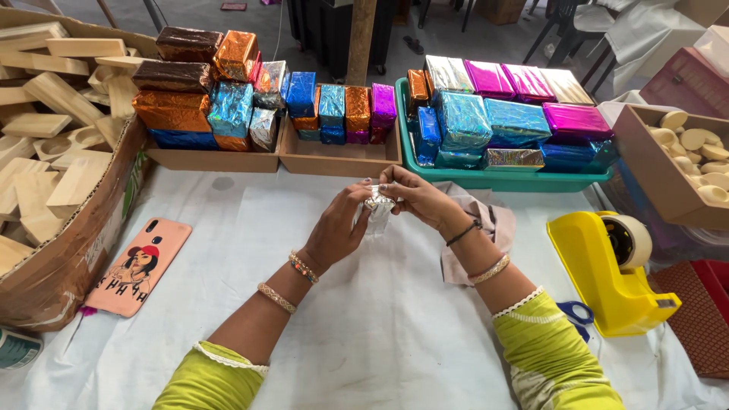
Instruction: Wrapping wooden blocks in colored foil and organizing items into a wooden tray.
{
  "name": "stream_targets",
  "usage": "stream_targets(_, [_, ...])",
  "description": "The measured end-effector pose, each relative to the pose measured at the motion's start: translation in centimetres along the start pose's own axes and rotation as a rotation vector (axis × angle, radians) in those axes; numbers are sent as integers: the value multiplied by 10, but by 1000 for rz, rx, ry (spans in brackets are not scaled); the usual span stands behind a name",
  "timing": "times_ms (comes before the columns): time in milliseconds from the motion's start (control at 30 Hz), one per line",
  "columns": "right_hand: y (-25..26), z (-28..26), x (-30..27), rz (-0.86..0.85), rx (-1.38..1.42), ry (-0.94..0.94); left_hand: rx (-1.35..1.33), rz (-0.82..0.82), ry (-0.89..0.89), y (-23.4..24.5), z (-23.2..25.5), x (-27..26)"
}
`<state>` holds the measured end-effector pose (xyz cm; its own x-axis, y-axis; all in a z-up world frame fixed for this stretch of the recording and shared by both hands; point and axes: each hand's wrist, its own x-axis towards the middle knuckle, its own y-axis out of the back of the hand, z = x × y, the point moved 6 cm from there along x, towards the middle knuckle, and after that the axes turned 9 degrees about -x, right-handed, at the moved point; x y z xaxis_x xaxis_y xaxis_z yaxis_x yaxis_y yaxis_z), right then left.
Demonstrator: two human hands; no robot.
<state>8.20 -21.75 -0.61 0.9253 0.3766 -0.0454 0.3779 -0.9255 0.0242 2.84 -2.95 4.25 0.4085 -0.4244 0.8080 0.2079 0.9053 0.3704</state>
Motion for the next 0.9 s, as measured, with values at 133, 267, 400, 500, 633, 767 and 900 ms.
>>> stream_targets(133, [1,1,-4,27,-5,6,31,135,-101,11,11,8])
stream_targets(267, [-3,-5,-9,-16,51,43,-98,-22,377,-5,-37,-9])
stream_targets(400, [9,13,-3,85,64,-117,315,-85,87,4,-16,-1])
stream_targets(500, [-10,-5,-9,-76,128,-64,594,-133,-228,10,2,6])
stream_targets(633, [-17,-3,-2,-20,92,46,678,-196,-363,9,12,16])
stream_targets(767, [-31,-21,-9,134,84,117,379,99,80,23,-3,23])
stream_targets(900, [-28,-13,-5,247,164,170,-613,362,796,2,-66,-3])
